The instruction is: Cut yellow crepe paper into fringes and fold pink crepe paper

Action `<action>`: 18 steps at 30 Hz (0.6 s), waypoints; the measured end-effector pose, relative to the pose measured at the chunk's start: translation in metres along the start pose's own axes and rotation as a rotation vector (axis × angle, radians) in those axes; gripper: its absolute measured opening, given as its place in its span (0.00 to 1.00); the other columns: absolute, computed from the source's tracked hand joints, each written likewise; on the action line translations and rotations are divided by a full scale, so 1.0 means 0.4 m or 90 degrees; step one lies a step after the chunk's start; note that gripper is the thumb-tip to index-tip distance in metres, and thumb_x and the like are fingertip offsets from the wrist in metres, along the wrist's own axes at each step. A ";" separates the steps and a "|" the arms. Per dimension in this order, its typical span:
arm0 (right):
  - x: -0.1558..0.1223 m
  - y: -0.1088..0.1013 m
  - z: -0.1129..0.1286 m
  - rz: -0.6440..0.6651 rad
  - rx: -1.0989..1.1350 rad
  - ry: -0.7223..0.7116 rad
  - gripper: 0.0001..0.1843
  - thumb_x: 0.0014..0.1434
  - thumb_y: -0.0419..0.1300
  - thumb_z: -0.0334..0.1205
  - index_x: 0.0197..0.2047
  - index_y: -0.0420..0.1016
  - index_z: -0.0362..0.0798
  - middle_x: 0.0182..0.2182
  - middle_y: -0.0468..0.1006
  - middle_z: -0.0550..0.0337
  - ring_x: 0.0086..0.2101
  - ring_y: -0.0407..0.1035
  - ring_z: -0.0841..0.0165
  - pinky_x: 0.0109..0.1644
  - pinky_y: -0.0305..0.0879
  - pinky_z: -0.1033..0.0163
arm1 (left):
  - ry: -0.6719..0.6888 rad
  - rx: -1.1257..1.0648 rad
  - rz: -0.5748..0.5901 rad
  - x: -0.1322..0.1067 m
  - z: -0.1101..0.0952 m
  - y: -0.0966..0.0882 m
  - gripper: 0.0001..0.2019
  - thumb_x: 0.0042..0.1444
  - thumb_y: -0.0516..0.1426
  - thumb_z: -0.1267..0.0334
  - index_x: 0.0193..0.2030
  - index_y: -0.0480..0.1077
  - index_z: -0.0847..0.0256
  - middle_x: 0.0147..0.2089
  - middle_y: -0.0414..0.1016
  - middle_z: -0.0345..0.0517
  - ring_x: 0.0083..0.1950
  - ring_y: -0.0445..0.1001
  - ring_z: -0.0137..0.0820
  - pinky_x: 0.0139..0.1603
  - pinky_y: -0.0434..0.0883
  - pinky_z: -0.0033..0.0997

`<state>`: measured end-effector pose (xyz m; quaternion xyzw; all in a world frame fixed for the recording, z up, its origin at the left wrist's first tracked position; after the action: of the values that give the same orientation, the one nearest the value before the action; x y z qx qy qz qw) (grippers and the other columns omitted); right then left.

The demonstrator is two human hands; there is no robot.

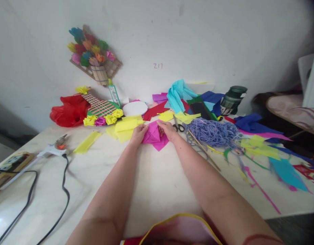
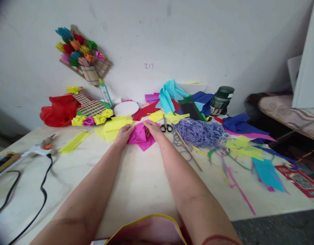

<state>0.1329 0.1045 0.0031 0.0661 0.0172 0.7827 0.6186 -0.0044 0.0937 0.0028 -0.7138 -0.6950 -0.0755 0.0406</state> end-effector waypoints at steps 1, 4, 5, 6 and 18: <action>0.000 -0.001 0.000 -0.002 -0.001 0.000 0.19 0.46 0.58 0.56 0.23 0.65 0.47 0.14 0.66 0.66 0.14 0.59 0.74 0.17 0.55 0.67 | 0.003 0.002 0.000 0.001 0.000 -0.001 0.17 0.42 0.60 0.49 0.26 0.64 0.62 0.21 0.66 0.37 0.22 0.63 0.23 0.24 0.60 0.24; 0.002 -0.002 0.002 -0.003 -0.029 -0.016 0.19 0.45 0.59 0.55 0.22 0.65 0.47 0.12 0.65 0.66 0.14 0.58 0.74 0.17 0.54 0.67 | -0.001 0.005 0.002 0.001 0.001 -0.001 0.17 0.42 0.60 0.50 0.26 0.64 0.62 0.21 0.66 0.37 0.22 0.63 0.23 0.24 0.60 0.24; 0.002 -0.002 0.003 -0.001 -0.042 -0.022 0.18 0.45 0.60 0.54 0.21 0.65 0.47 0.12 0.65 0.66 0.14 0.58 0.74 0.17 0.54 0.67 | -0.005 0.004 0.003 0.001 0.002 -0.001 0.17 0.42 0.60 0.50 0.26 0.64 0.62 0.21 0.66 0.37 0.22 0.63 0.23 0.24 0.60 0.24; 0.003 -0.002 0.004 0.001 -0.053 -0.028 0.17 0.44 0.61 0.53 0.20 0.65 0.47 0.12 0.64 0.66 0.14 0.58 0.74 0.17 0.53 0.67 | -0.009 0.003 0.003 0.001 0.002 0.000 0.17 0.42 0.60 0.50 0.26 0.64 0.62 0.21 0.67 0.37 0.22 0.63 0.23 0.24 0.60 0.24; -0.006 -0.007 0.009 -0.018 -0.021 -0.012 0.17 0.47 0.59 0.51 0.20 0.66 0.45 0.11 0.65 0.67 0.13 0.58 0.75 0.14 0.51 0.70 | -0.002 -0.004 0.015 0.001 0.002 0.005 0.18 0.41 0.60 0.49 0.26 0.64 0.63 0.21 0.66 0.37 0.22 0.63 0.23 0.23 0.60 0.23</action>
<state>0.1367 0.1026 0.0062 0.0630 -0.0003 0.7736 0.6306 -0.0023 0.0943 0.0022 -0.7220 -0.6866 -0.0763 0.0379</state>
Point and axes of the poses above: each hand's wrist, its own x-axis towards the middle knuckle, its own y-axis out of the palm, z = x × y, the point moved 9 cm from there along x, towards the middle knuckle
